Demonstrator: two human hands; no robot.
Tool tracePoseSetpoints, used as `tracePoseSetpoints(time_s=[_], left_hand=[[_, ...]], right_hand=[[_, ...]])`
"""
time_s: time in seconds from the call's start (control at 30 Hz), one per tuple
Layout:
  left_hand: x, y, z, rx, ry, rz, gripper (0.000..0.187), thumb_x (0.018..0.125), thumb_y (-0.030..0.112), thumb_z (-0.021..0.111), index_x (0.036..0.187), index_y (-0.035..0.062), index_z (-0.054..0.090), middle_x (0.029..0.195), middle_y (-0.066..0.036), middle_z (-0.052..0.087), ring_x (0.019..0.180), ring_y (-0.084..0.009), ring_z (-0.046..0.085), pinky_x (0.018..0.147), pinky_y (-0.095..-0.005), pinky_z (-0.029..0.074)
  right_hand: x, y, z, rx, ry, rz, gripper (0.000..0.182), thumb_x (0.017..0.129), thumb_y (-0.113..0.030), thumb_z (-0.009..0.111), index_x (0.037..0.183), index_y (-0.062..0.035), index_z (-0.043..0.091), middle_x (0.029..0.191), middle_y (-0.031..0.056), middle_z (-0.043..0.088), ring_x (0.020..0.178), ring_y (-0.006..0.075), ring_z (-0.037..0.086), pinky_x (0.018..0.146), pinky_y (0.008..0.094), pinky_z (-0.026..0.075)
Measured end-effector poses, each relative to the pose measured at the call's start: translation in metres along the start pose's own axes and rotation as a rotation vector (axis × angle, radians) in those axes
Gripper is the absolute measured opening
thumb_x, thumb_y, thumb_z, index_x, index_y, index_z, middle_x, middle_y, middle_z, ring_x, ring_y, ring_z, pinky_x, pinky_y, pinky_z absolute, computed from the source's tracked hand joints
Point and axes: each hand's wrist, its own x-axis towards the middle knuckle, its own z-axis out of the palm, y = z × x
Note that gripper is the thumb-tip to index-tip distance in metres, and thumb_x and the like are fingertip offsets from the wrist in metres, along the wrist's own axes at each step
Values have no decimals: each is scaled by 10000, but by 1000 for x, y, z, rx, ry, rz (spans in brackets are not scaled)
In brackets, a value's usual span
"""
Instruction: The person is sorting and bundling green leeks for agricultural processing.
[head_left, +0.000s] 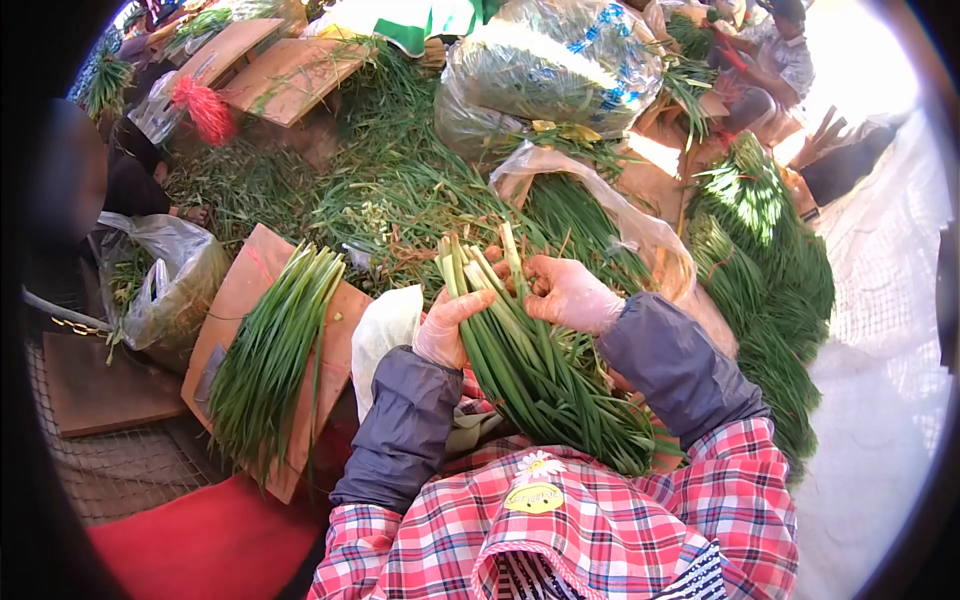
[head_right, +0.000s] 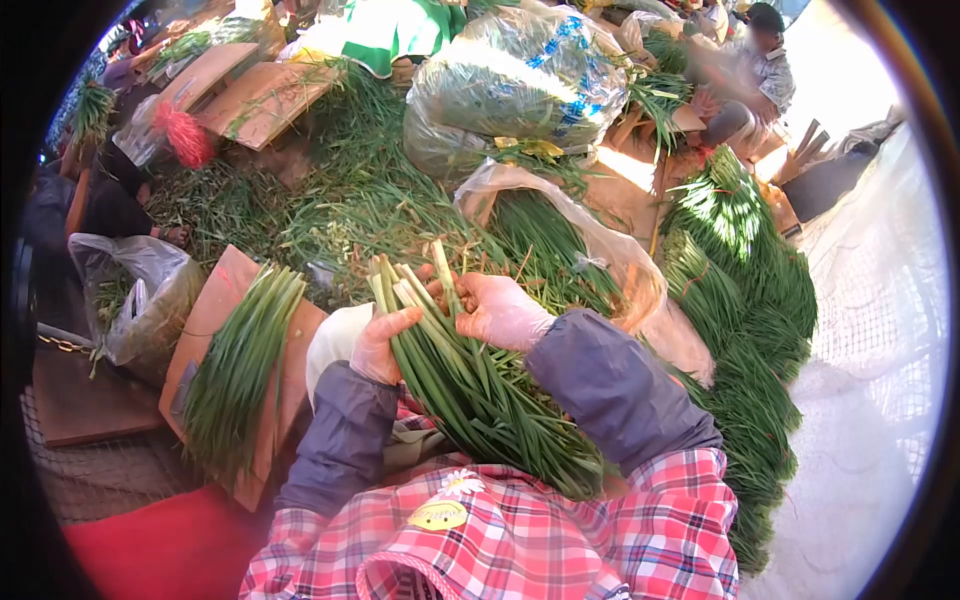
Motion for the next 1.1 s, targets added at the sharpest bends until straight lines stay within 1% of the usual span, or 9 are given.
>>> tracePoseSetpoints(time_s=[0.07,0.17,0.43,0.47,0.6,0.73,0.87,0.97,1.1], left_hand=[[1,0,-4,-39,-29,-18,698,761,54,593,1388,60,284,1325,-133,443,1163,-266,492,981,-418,403],[-2,2,4,-18,15,-29,707,760,38,589,1393,71,279,1334,-129,437,1162,-262,494,971,-418,412],[-2,-1,3,50,103,28,664,776,6,607,1364,74,305,1288,-100,470,1121,-249,517,937,-412,449],[0,-2,4,11,95,22,672,780,4,627,1361,93,301,1259,-107,480,1104,-254,526,906,-418,468],[0,-6,-2,16,123,19,685,784,12,646,1362,130,297,1188,-126,508,1054,-296,554,860,-457,485],[1,-6,7,13,153,4,701,780,16,646,1372,122,284,1179,-131,516,1030,-271,565,868,-433,481],[1,-9,9,40,109,6,727,764,12,658,1377,108,279,1143,-128,538,1005,-246,574,862,-396,475],[4,-7,7,129,112,5,742,747,21,676,1373,96,285,1100,-116,557,975,-227,582,851,-371,473],[7,-7,2,196,101,-24,735,717,54,698,1347,60,319,1049,-115,570,958,-226,586,839,-369,479]], right_hand=[[2,1,1,99,-20,1,373,756,-40,588,1125,-14,545,711,31,556,661,109,512,589,268,434],[12,16,0,92,-18,4,390,701,-149,630,1063,-12,582,846,135,642,779,235,623,722,323,487],[7,-4,5,-19,137,135,365,698,-185,663,991,4,557,825,170,623,751,252,617,709,328,487],[6,-1,10,33,133,-18,405,746,-179,655,1104,-27,543,827,134,621,694,202,610,644,313,501],[-11,-31,-2,480,-224,173,443,850,-174,604,1272,-102,486,811,2,589,628,88,565,525,239,496],[-16,-39,-5,377,-154,180,420,823,-161,618,1222,-60,530,786,-19,574,656,89,550,592,240,481],[6,8,5,228,-161,-82,456,762,-159,661,1183,-19,556,749,-11,568,705,123,543,694,257,460],[-2,-11,3,316,-159,9,285,774,-125,692,1000,-2,570,756,-11,549,667,63,511,599,220,442],[-12,-37,-10,349,-245,223,285,771,-146,696,1003,-14,596,696,-28,537,579,60,483,512,215,402]])
